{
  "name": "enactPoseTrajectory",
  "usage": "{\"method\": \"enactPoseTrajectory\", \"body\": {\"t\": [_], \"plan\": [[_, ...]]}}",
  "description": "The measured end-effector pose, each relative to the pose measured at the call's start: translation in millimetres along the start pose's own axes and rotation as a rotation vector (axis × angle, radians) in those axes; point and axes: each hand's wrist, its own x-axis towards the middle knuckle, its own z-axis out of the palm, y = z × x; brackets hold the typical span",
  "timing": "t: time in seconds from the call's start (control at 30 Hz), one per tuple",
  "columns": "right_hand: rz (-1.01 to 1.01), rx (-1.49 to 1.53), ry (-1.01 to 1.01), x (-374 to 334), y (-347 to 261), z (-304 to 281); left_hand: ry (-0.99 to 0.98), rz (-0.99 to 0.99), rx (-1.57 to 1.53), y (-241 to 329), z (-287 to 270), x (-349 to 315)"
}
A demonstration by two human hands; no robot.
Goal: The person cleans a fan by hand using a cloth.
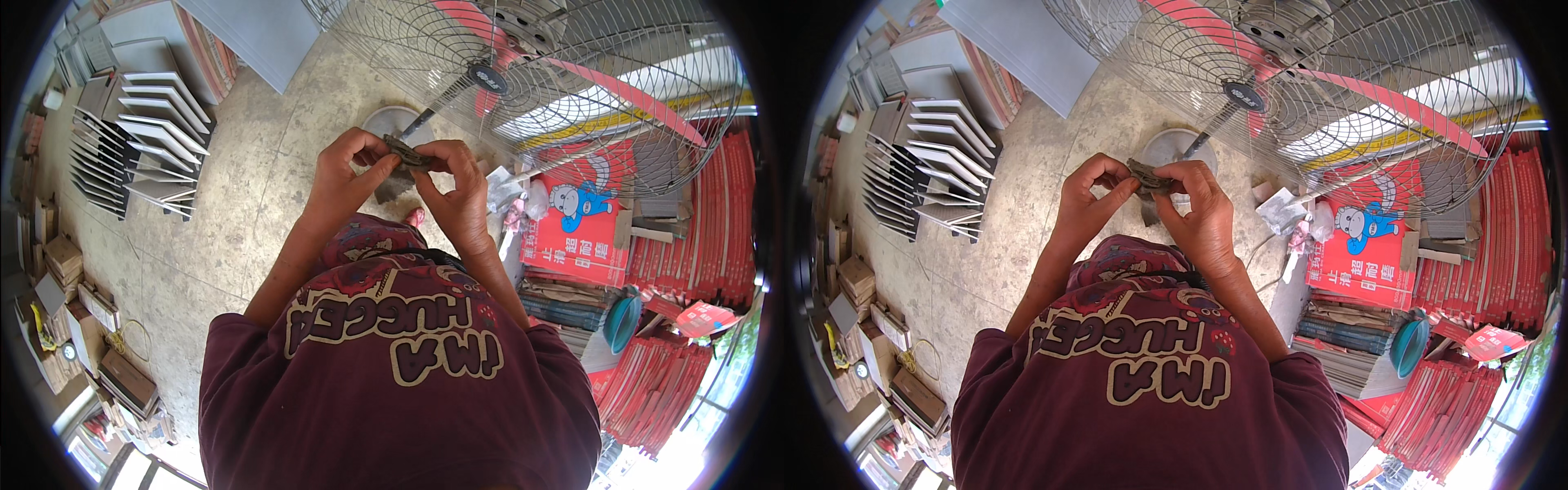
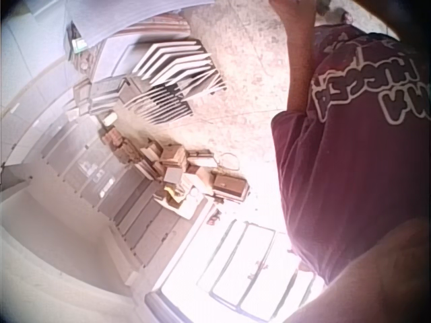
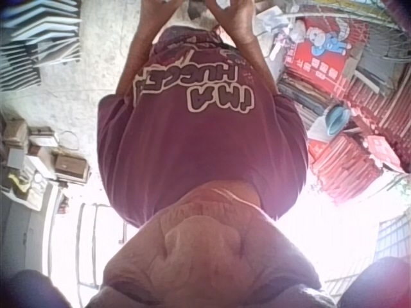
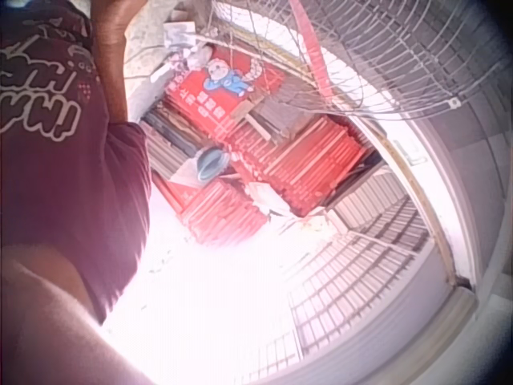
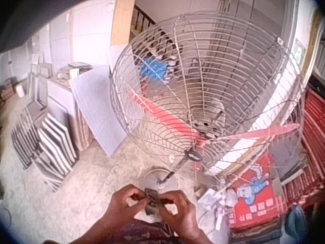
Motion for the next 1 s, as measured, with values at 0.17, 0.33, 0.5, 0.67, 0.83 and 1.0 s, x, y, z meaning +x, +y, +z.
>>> {"method": "enactPoseTrajectory", "body": {"t": [0.17,0.33,0.5,0.67,0.83,1.0], "plan": [[-0.010,-0.019,-0.040,0,-1,1,0.005,-0.048,0.021,-4,2,0],[0.013,-0.048,-0.050,-1,2,3,-0.014,-0.108,-0.035,-4,-1,0],[0.017,-0.051,-0.053,0,4,5,-0.080,-0.221,-0.286,-15,-11,0],[0.008,-0.033,-0.069,0,4,6,-0.110,-0.312,-0.297,-11,-11,-1],[0.009,-0.046,-0.070,-2,5,4,-0.151,-0.312,-0.312,-13,-9,-3],[0.013,-0.067,-0.054,-3,3,0,-0.156,-0.294,-0.260,-11,-7,-3]]}}
